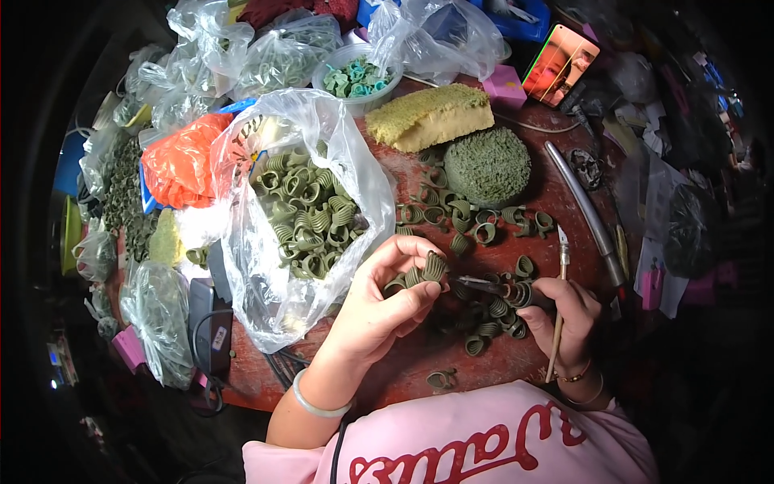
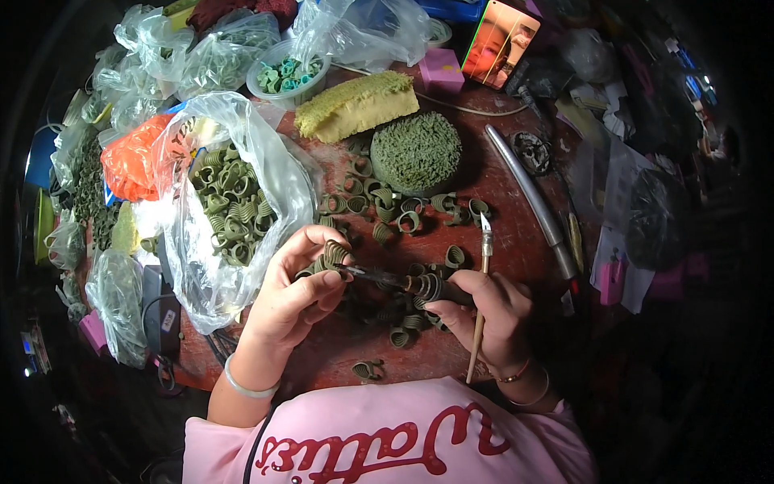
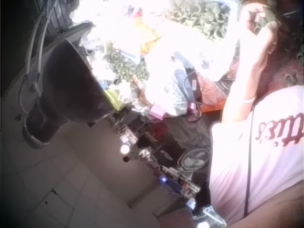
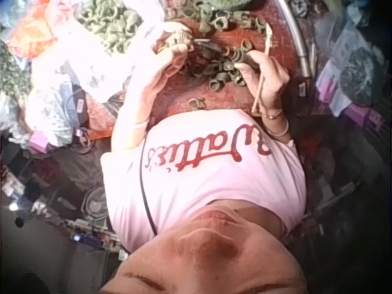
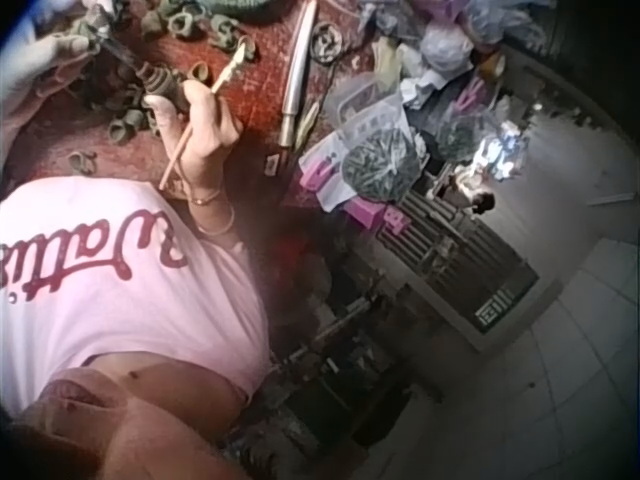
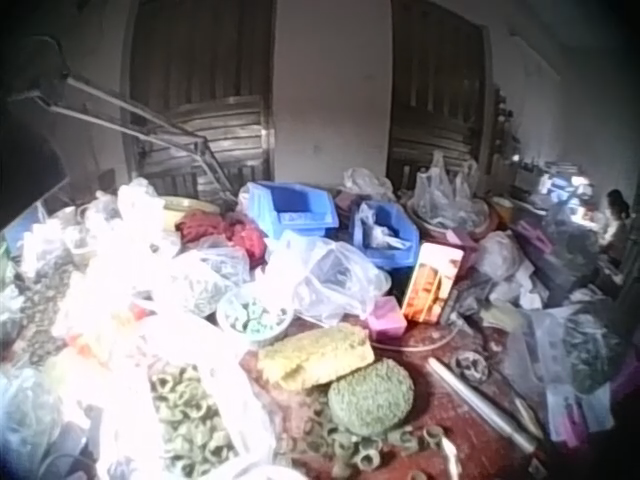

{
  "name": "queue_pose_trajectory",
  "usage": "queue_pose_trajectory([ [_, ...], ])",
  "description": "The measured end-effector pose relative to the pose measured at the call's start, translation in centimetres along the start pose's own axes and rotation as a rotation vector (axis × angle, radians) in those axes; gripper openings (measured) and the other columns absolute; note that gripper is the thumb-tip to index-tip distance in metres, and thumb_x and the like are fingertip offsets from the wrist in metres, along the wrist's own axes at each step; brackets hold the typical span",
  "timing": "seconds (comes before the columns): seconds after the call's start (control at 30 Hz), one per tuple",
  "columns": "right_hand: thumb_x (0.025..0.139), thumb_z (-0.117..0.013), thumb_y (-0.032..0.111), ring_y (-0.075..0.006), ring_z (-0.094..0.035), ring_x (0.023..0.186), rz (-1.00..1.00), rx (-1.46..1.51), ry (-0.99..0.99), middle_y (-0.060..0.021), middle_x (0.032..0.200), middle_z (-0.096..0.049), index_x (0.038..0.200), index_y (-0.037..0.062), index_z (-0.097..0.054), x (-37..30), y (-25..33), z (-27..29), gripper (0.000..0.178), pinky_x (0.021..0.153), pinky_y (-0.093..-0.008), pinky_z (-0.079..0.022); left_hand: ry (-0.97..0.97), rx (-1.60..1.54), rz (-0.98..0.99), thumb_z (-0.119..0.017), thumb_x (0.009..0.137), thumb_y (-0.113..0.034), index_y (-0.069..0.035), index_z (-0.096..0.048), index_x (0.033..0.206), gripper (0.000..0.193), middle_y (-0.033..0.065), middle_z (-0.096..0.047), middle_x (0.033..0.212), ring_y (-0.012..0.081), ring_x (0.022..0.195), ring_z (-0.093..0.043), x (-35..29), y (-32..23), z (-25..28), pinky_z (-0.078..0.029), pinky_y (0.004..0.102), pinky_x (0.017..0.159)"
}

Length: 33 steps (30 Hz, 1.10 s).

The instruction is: Joining green textured components using a soldering iron.

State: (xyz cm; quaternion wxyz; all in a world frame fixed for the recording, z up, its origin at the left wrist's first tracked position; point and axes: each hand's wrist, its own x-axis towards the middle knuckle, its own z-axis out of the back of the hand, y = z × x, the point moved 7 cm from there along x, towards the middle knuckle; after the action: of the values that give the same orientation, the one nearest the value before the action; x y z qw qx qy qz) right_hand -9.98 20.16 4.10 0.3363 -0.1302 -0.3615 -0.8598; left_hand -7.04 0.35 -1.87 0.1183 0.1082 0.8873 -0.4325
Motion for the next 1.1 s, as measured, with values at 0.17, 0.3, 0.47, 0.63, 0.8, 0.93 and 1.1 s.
queue_pose_trajectory([
  [0.17,0.078,-0.076,0.03,-0.0202,-0.057,0.051,-0.003,0.008,0.002,-0.0039,0.063,-0.059,0.086,0.0033,-0.061,-0.12,-0.15,-0.23,0.031,0.047,-0.0312,-0.043,0.004,0.006,0.001,-0.063,0.079,-0.002,-0.002,-0.05,0.11,0.034,0.0009,-0.054,0.078,0.0035,0.051,-0.042,-0.02,0.02,0.02,-0.025,0.0165,0.041],
  [0.3,0.077,-0.077,0.028,-0.0202,-0.056,0.051,0.01,-0.013,0.013,-0.0037,0.063,-0.058,0.086,0.0032,-0.061,-0.17,-0.17,-0.3,0.031,0.046,-0.0316,-0.043,-0.001,0.009,0.005,-0.063,0.079,-0.002,-0.002,-0.05,0.109,0.033,0.0009,-0.054,0.078,0.0035,0.051,-0.041,-0.01,0.06,-0.06,-0.025,0.0165,0.041],
  [0.47,0.076,-0.078,0.027,-0.0204,-0.055,0.05,-0.002,-0.009,0.019,-0.004,0.063,-0.057,0.086,0.0032,-0.061,-0.31,-0.3,-0.36,0.031,0.046,-0.0313,-0.043,0.004,0.005,0.001,-0.063,0.08,-0.002,-0.001,-0.05,0.109,0.033,0.0012,-0.054,0.078,0.0035,0.051,-0.042,0.01,0.1,-0.06,-0.026,0.0166,0.041],
  [0.63,0.076,-0.078,0.026,-0.0206,-0.055,0.05,0.004,-0.014,0.023,-0.0042,0.063,-0.057,0.086,0.003,-0.06,-0.2,-0.25,-0.43,0.031,0.046,-0.0311,-0.043,0.003,0.003,0.008,-0.063,0.079,-0.002,-0.001,-0.05,0.11,0.033,0.0023,-0.056,0.081,0.0035,0.052,-0.043,0.0,0.12,0.0,-0.027,0.0162,0.041],
  [0.8,0.076,-0.078,0.026,-0.021,-0.056,0.051,-0.016,0.021,0.011,-0.0047,0.064,-0.058,0.087,0.0024,-0.06,-0.11,-0.37,-0.32,0.032,0.046,-0.0313,-0.044,0.005,-0.006,0.01,-0.063,0.079,-0.002,-0.001,-0.05,0.109,0.033,0.003,-0.057,0.083,0.0033,0.053,-0.044,-0.01,0.16,0.04,-0.028,0.0158,0.041],
  [0.93,0.077,-0.078,0.027,-0.021,-0.057,0.051,-0.011,-0.007,0.015,-0.0048,0.063,-0.058,0.087,0.0024,-0.06,-0.22,-0.41,-0.29,0.032,0.047,-0.0309,-0.045,0.004,-0.001,0.009,-0.064,0.079,-0.003,-0.001,-0.05,0.109,0.033,0.0029,-0.057,0.083,0.0033,0.053,-0.043,-0.01,0.16,0.06,-0.028,0.016,0.042],
  [1.1,0.078,-0.077,0.029,-0.0193,-0.058,0.052,-0.003,0.046,0.027,-0.0048,0.064,-0.059,0.085,0.002,-0.06,-0.04,-0.15,-0.19,0.033,0.047,-0.0299,-0.045,0.005,0.004,0.006,-0.064,0.079,-0.003,-0.001,-0.05,0.109,0.033,0.0027,-0.056,0.083,0.0033,0.053,-0.043,0.04,0.17,0.15,-0.027,0.0163,0.042],
])
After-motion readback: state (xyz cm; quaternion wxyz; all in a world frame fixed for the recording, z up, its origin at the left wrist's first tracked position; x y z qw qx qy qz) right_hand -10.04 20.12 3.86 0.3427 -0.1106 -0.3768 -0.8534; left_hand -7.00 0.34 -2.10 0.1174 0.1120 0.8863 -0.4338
